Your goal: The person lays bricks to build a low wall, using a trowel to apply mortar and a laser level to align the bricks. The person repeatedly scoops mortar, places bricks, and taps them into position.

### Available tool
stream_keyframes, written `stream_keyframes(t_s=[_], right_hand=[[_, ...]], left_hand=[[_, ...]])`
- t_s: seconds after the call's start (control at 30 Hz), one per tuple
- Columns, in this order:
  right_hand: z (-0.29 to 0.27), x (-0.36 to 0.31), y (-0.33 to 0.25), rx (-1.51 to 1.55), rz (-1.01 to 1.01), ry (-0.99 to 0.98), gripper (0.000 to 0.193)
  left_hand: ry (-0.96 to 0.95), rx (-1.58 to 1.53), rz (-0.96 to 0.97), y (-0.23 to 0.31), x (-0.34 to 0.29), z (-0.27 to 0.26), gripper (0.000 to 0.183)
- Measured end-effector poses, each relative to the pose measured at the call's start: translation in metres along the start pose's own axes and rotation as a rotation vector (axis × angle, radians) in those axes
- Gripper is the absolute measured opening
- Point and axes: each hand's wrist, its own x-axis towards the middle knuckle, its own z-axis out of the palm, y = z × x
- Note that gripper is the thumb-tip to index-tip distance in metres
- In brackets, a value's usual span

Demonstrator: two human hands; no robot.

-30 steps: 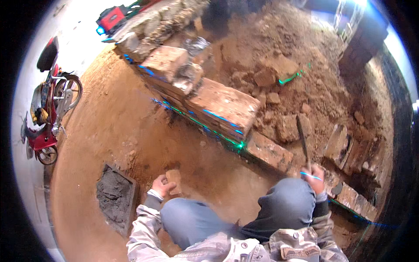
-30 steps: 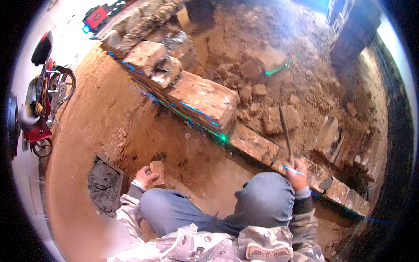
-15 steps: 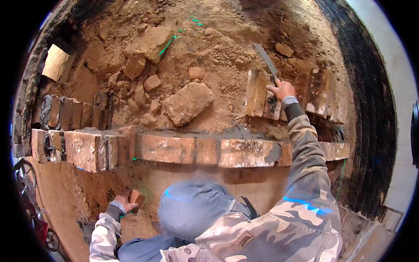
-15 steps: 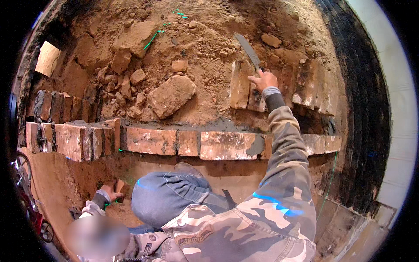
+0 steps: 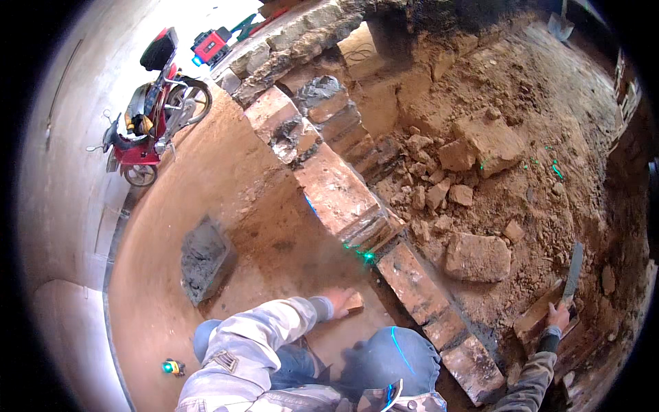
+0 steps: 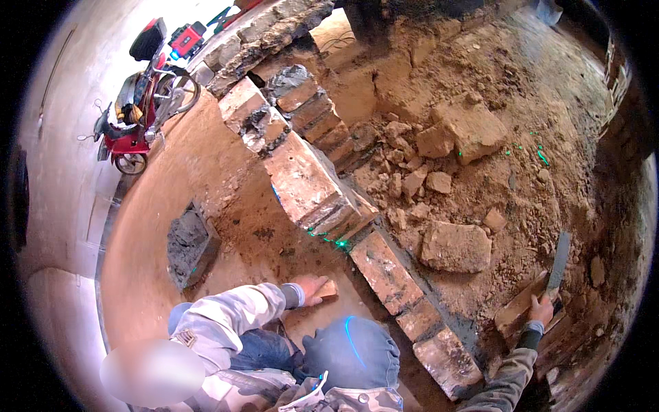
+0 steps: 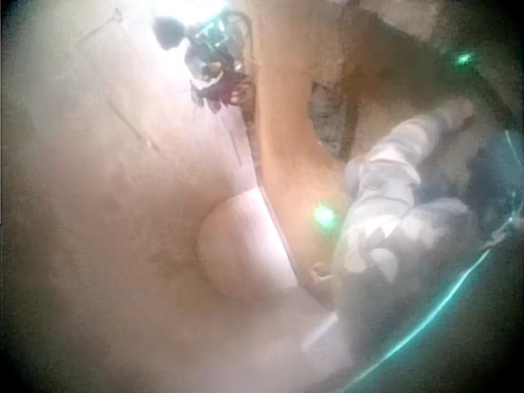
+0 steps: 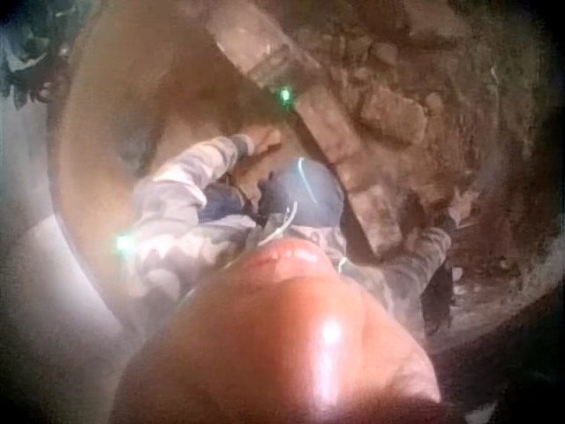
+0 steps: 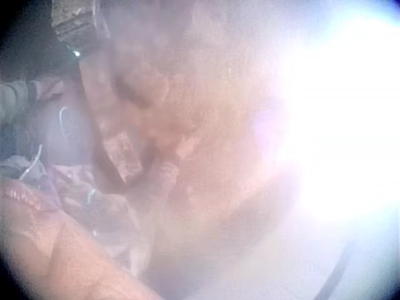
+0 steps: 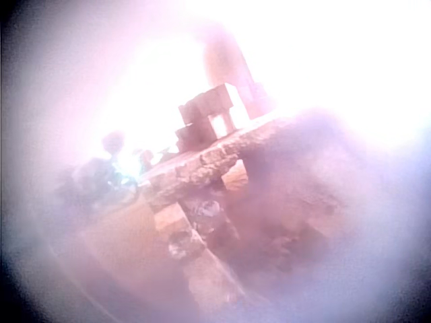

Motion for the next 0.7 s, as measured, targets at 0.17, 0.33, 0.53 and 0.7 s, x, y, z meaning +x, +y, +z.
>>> stream_keyframes(t_s=[0.17,0.33,0.53,0.7], right_hand=[[0.025,0.025,0.028,0.082,-0.03,0.117,0.069],[0.032,0.024,0.032,0.079,-0.024,0.172,0.07],[0.018,0.01,0.007,0.077,-0.064,0.099,0.064],[0.028,0.018,0.019,0.039,-0.035,0.105,0.065]], left_hand=[[0.099,-0.026,0.079,-0.007,0.02,0.035,0.076],[0.105,-0.014,0.098,-0.007,0.021,0.018,0.073],[0.043,0.0,-0.014,0.0,0.015,0.015,0.071],[0.063,-0.036,-0.049,0.018,0.007,0.002,0.07]])
